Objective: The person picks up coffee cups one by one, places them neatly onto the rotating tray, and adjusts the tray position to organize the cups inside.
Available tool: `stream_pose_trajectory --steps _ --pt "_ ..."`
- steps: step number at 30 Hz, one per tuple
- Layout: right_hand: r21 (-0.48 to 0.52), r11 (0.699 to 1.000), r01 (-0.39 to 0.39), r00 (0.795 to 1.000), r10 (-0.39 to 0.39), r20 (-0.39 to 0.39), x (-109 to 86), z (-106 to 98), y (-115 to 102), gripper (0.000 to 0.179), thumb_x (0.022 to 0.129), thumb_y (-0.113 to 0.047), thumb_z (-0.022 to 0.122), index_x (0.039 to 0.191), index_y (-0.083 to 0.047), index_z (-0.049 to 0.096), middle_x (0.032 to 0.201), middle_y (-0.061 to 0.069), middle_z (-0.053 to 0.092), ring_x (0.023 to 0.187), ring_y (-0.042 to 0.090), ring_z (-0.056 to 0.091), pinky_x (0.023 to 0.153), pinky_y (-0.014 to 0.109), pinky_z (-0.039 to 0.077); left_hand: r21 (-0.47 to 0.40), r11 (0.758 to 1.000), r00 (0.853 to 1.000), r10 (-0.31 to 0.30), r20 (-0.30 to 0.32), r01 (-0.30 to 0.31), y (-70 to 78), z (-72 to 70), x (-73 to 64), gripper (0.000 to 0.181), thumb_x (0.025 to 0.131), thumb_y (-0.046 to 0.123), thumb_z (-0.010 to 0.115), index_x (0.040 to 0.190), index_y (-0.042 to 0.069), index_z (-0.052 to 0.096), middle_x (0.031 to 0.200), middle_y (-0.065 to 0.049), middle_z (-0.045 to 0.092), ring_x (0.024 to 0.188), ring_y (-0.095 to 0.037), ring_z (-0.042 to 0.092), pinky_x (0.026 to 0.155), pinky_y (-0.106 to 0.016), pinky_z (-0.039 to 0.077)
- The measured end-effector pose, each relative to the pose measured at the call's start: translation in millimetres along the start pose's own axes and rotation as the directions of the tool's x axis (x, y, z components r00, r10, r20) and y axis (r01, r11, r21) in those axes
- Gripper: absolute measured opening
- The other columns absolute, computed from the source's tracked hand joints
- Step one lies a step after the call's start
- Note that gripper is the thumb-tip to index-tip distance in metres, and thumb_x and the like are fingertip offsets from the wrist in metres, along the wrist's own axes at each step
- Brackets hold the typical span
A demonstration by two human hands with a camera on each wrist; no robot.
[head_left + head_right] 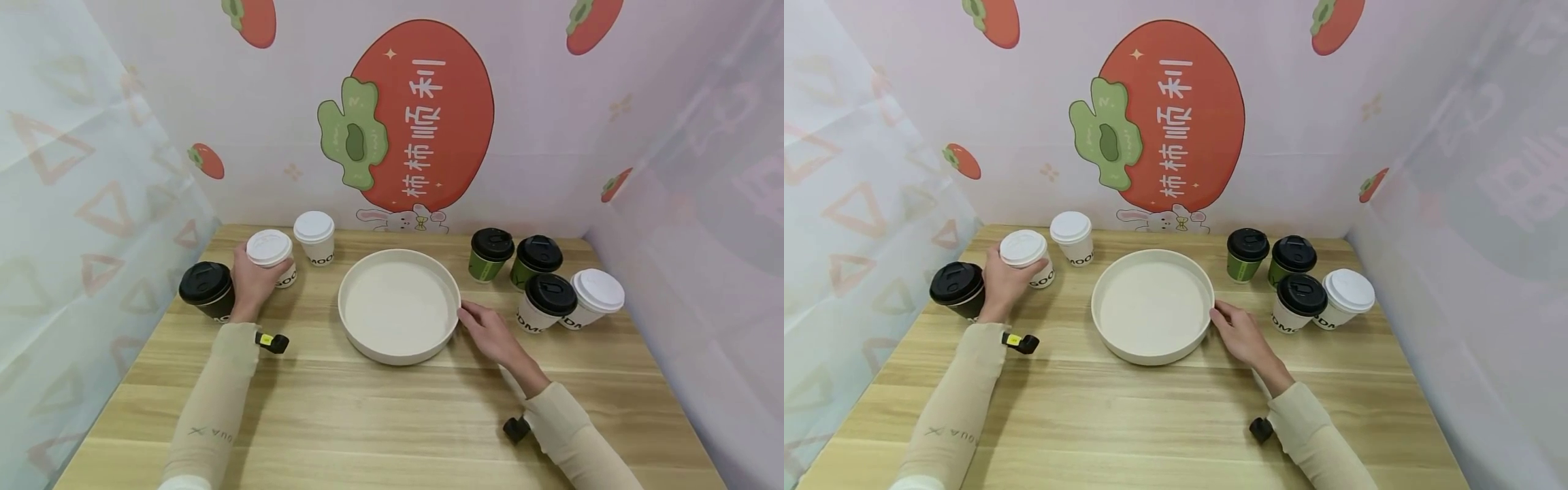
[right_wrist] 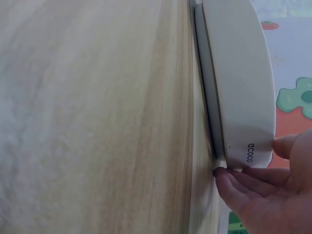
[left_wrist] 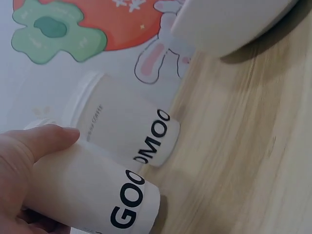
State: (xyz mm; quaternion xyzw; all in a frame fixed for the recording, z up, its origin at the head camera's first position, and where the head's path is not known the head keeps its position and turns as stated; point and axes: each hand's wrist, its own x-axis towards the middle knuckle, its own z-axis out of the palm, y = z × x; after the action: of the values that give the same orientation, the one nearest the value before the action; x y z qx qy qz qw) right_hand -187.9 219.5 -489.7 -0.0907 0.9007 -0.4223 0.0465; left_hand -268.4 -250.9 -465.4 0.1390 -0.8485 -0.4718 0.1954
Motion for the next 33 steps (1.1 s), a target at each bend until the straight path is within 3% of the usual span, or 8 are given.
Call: stream_pose_trajectory --steps 3,8,14,19,23,27,33 --pt "-0.001 1.000 -0.007 1.000 0.007 0.001 -0.3 0.3 -0.7 0.051 0.114 -0.035 0.047 0.155 -0.005 0.052 0.155 0.017 0.058 0.147 0.035 0.052 0.119 0.056 0.046 -0.020 1.000 1.000 0.021 0.018 -0.021 6.2 -1.8 -3.3 0.097 0.077 0.030 0.093 0.153 0.004 0.039 0.150 -0.023 0.057 0.140 -0.037 0.054 0.120 -0.052 0.043" --pt "-0.003 1.000 -0.008 1.000 0.008 0.008 0.1 0.3 -0.8 0.052 0.114 -0.035 0.046 0.155 -0.004 0.051 0.156 0.018 0.056 0.148 0.037 0.051 0.119 0.057 0.045 -0.052 0.997 0.996 0.061 0.061 -0.058 29.6 -9.5 -8.5 0.095 0.077 0.029 0.094 0.152 0.003 0.041 0.150 -0.022 0.058 0.139 -0.035 0.055 0.120 -0.052 0.042" --pt "0.003 1.000 -0.005 1.000 0.005 0.013 0.8 1.0 1.4 0.052 0.115 -0.034 0.045 0.155 -0.002 0.050 0.155 0.019 0.057 0.147 0.037 0.051 0.119 0.057 0.046 -0.091 0.980 0.974 0.189 0.123 -0.179 64.0 -12.3 -15.4 0.095 0.076 0.027 0.095 0.153 0.003 0.044 0.147 -0.021 0.060 0.137 -0.034 0.056 0.119 -0.053 0.044" --pt "0.005 1.000 -0.008 1.000 0.008 0.017 0.0 0.9 1.3 0.052 0.115 -0.034 0.045 0.156 -0.002 0.050 0.156 0.019 0.056 0.148 0.037 0.051 0.120 0.057 0.045 -0.134 0.963 0.939 0.261 0.223 -0.236 95.3 -2.8 -25.1 0.098 0.077 0.026 0.095 0.156 0.003 0.041 0.150 -0.021 0.058 0.140 -0.036 0.055 0.121 -0.055 0.042" --pt "-0.005 1.000 -0.017 1.000 0.017 0.013 -0.8 0.6 -0.8 0.052 0.115 -0.035 0.045 0.156 -0.003 0.050 0.156 0.019 0.056 0.148 0.037 0.050 0.120 0.057 0.045 -0.131 0.956 0.906 0.292 0.307 -0.263 117.1 14.7 -31.7 0.099 0.076 0.029 0.097 0.155 0.004 0.043 0.148 -0.019 0.060 0.139 -0.036 0.056 0.121 -0.055 0.043" --pt "-0.011 1.000 -0.020 1.000 0.020 0.007 -0.9 0.6 -2.6 0.052 0.115 -0.034 0.045 0.155 -0.002 0.050 0.155 0.019 0.056 0.148 0.037 0.050 0.120 0.057 0.045 -0.153 0.948 0.867 0.318 0.384 -0.280 136.4 37.2 -39.3 0.097 0.074 0.029 0.098 0.151 0.004 0.046 0.145 -0.018 0.062 0.136 -0.036 0.058 0.119 -0.053 0.046" --pt "-0.014 1.000 -0.021 1.000 0.021 0.012 -0.6 1.0 -3.1 0.052 0.115 -0.033 0.045 0.156 -0.002 0.050 0.156 0.019 0.056 0.148 0.038 0.049 0.121 0.058 0.043 -0.190 0.937 0.793 0.350 0.498 -0.294 154.6 75.8 -50.4 0.098 0.075 0.028 0.097 0.153 0.004 0.043 0.145 -0.016 0.061 0.133 -0.033 0.059 0.116 -0.050 0.049"
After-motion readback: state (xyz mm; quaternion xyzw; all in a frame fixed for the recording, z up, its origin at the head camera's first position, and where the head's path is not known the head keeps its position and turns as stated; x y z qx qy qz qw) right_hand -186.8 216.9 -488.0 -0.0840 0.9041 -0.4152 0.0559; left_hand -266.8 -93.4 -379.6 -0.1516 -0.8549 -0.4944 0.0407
